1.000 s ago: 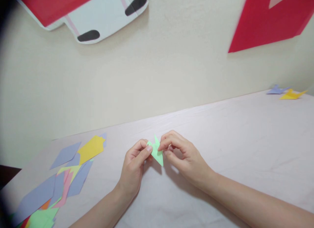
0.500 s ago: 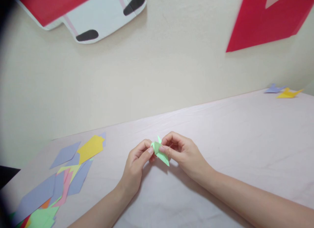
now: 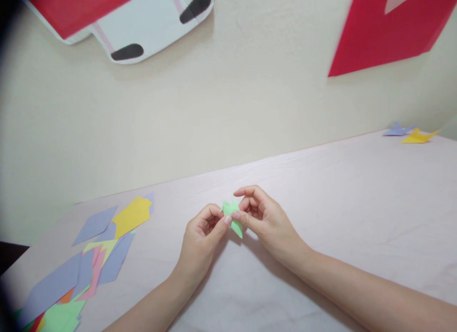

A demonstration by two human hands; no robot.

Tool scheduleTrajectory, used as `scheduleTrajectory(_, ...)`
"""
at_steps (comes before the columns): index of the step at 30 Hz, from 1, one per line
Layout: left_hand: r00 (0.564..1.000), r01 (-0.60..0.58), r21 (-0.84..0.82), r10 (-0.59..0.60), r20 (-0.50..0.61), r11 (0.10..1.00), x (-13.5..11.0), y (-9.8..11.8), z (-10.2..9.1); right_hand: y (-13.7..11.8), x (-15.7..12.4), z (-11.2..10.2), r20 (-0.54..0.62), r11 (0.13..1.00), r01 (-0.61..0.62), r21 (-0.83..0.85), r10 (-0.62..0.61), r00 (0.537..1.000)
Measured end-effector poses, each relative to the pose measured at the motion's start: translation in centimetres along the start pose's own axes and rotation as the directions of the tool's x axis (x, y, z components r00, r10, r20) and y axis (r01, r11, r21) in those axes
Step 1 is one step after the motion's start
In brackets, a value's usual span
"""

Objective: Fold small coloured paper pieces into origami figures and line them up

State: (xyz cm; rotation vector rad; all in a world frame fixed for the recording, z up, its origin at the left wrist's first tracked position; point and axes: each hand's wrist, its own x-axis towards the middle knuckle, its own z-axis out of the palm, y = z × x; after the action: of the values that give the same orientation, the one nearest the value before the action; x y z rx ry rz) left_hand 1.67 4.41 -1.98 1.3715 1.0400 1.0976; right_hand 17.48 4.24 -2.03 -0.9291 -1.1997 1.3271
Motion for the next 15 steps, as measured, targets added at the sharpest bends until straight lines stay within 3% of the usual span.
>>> scheduleTrajectory(5,1.000,-0.018,0.018,0.018,-0.008,1.000,0.06,-0.08,-0.06,-0.27,0.11,0.01,0.022,0.997,-0.044,-0.068,0.046,0.999)
scheduleTrajectory(10,1.000,0.007,-0.015,-0.007,-0.028,1.000,0.13,-0.07,0.08,-0.53,0.03,0.12,-0.050,0.986,-0.038,-0.159,0.031,0.998)
scheduleTrajectory(15,0.995,-0.036,-0.018,0.034,-0.097,0.999,0.05,-0.14,-0.11,-0.57,-0.11,0.25,-0.048,0.993,-0.038,-0.114,0.033,0.998)
